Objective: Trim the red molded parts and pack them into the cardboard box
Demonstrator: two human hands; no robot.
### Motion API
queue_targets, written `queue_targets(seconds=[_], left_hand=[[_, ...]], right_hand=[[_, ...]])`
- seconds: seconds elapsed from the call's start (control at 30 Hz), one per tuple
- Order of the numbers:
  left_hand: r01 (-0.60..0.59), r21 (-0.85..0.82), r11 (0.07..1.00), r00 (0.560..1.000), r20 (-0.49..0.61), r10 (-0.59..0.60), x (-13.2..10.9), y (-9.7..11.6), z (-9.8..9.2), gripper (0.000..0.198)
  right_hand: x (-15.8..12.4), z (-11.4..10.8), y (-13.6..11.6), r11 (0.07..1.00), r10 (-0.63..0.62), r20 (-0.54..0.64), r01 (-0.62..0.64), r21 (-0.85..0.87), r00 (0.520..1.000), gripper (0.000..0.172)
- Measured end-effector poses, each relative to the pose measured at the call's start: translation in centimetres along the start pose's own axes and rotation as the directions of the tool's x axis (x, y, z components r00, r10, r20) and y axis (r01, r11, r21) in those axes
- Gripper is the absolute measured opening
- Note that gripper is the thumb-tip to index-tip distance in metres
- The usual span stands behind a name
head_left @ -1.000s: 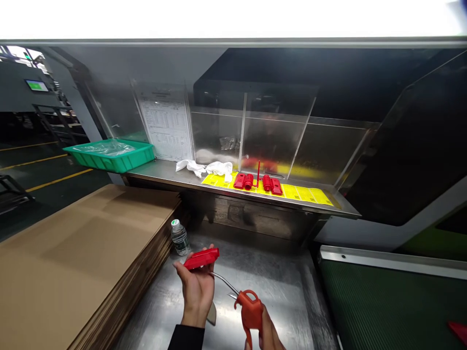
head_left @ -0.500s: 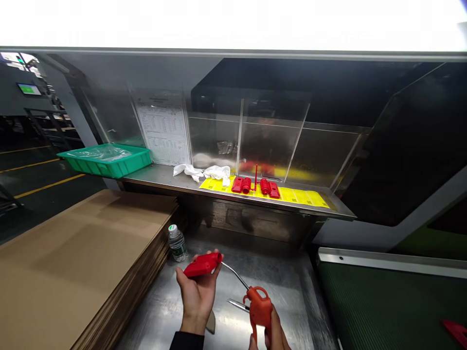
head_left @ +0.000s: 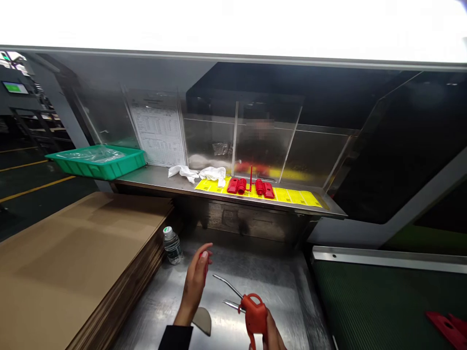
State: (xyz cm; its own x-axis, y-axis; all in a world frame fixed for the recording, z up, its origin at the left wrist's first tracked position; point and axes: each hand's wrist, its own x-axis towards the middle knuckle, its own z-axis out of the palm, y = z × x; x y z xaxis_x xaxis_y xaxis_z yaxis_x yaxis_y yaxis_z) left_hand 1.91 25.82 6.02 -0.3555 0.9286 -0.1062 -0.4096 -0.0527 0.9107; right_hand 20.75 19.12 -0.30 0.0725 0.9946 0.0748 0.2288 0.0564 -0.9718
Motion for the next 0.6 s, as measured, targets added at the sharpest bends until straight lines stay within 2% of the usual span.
queue_targets(seconds=[0.07, 0.17, 0.2, 0.23, 0.3, 0.37, 0.47, 0.6], left_hand=[[0.154, 0.115, 0.981, 0.980, 0.109, -0.167, 0.4, 0.7, -1.1, 0.036], [0.390, 0.225, 0.893, 0.865, 0.241, -0.439, 0.2, 1.7, -2.1, 0.037], [0.437, 0.209, 0.875, 0.834, 0.270, -0.481, 0.0, 1.7, -2.1, 0.039], [0.457, 0.156, 0.876, 0.828, 0.285, -0.483, -0.2, 1.6, -2.0, 0.040], [0.411, -0.039, 0.911, 0.889, 0.237, -0.391, -0.4, 0.5, -1.5, 0.042], [0.292, -0.233, 0.928, 0.956, 0.092, -0.278, -0.3, -1.3, -0.7, 0.048], [0.180, -0.371, 0.911, 0.970, -0.087, -0.227, 0.0, -4.4, 0.6, 0.058], [0.090, -0.356, 0.930, 0.977, -0.151, -0.152, -0.2, -6.5, 1.9, 0.037]], right_hand=[[-0.6, -0.4, 0.2, 1.000, 0.007, 0.004, -0.007, -0.011, 1.000, 0.030], [-0.7, -1.3, 1.1, 0.999, 0.029, -0.011, -0.029, -0.035, 1.000, 0.029], [-0.5, -1.6, 1.5, 0.998, 0.038, -0.016, -0.039, -0.044, 0.999, 0.029], [-0.2, -1.9, 2.0, 0.997, 0.049, -0.018, -0.049, -0.054, 0.999, 0.030], [0.5, -2.4, 3.3, 0.995, 0.068, -0.013, -0.069, -0.079, 0.998, 0.033], [1.5, -2.7, 4.7, 0.991, 0.080, 0.002, -0.080, -0.108, 0.997, 0.039], [2.9, -2.9, 6.9, 0.984, 0.070, 0.021, -0.065, -0.164, 0.997, 0.048], [3.1, -3.3, 9.3, 0.965, 0.002, 0.005, -0.001, -0.262, 1.000, 0.031]])
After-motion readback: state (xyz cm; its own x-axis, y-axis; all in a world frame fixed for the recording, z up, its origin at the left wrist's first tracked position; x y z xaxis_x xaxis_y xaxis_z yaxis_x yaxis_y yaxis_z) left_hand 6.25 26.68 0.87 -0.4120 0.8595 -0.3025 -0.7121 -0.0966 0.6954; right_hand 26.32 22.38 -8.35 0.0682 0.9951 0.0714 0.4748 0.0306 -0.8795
